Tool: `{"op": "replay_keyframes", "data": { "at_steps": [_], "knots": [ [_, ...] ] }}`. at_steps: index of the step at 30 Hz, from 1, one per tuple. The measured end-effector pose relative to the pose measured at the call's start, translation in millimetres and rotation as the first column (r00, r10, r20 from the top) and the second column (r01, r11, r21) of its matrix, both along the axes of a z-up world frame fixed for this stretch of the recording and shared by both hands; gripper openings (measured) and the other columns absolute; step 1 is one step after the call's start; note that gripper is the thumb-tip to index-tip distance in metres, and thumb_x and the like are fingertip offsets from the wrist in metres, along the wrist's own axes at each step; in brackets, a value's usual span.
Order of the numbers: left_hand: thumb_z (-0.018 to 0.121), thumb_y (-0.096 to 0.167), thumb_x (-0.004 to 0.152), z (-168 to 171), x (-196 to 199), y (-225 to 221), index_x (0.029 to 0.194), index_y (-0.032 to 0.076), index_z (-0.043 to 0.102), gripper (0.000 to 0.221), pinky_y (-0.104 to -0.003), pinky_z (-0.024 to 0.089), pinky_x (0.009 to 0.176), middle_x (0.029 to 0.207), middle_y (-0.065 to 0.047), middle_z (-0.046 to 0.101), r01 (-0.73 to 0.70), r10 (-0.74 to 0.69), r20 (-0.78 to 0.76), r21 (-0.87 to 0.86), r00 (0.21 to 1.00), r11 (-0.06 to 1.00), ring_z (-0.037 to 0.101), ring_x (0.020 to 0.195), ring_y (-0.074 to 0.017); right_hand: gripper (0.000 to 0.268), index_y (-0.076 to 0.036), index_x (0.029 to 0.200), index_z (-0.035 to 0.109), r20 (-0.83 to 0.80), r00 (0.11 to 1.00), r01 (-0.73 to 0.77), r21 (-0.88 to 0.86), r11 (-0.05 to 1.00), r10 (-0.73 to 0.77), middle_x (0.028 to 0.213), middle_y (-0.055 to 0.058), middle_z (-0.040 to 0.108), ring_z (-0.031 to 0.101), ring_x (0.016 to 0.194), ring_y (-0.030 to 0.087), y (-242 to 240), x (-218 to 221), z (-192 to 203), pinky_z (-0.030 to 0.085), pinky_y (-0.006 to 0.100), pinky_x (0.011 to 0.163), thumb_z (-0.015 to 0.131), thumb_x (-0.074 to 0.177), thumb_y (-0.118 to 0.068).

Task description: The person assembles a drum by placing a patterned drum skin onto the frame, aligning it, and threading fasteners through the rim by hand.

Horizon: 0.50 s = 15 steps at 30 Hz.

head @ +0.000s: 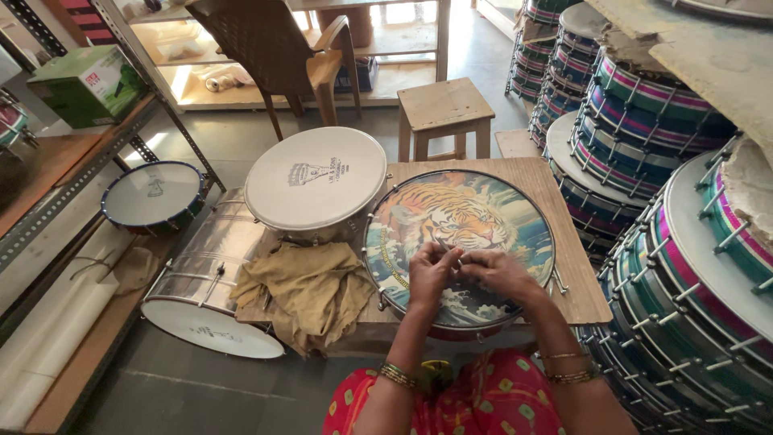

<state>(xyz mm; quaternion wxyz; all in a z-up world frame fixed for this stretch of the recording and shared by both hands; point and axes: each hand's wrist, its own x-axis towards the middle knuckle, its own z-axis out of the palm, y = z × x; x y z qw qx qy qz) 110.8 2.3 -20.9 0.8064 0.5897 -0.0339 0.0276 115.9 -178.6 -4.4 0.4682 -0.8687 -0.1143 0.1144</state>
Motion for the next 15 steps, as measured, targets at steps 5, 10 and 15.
{"op": "replay_keyframes", "data": {
  "at_steps": [5,10,15],
  "knots": [
    [0.080,0.015,0.090,8.6,-3.5,-4.4,0.105,-0.001,0.068,0.025,-0.022,0.050,0.056,0.086,-0.003,0.072,-0.022,0.023,-0.003,0.091,1.000,0.996,0.061,0.065,-0.0056,0.028,-0.010,0.113,0.075,-0.006,0.994,0.111,0.042,0.993,-0.111,0.088,-0.005,0.075,0.066,0.073,0.007,6.6,-8.6,10.0,0.054,0.025,0.066,0.068,0.090,-0.022],
    [0.070,0.013,0.090,8.0,-4.5,4.9,0.118,0.008,0.069,0.029,-0.019,0.047,0.058,0.092,0.004,0.074,0.160,-0.162,-0.002,-0.117,0.987,0.980,0.061,0.068,-0.0015,0.026,-0.008,0.109,0.077,-0.081,0.995,0.057,0.100,0.993,-0.049,0.075,-0.001,0.068,0.058,0.066,0.008,0.5,-0.8,3.6,0.050,0.026,0.060,0.066,0.093,-0.025],
    [0.076,0.011,0.095,-5.8,6.6,-2.1,0.106,-0.001,0.069,0.018,-0.023,0.043,0.051,0.078,-0.004,0.068,0.040,-0.041,-0.019,-0.067,0.999,0.997,0.055,0.057,-0.0072,0.025,-0.008,0.105,0.077,0.016,1.000,0.018,0.005,1.000,-0.018,0.073,-0.002,0.070,0.061,0.065,0.005,1.5,-0.2,1.3,0.051,0.024,0.060,0.066,0.094,-0.027]
  ]
}}
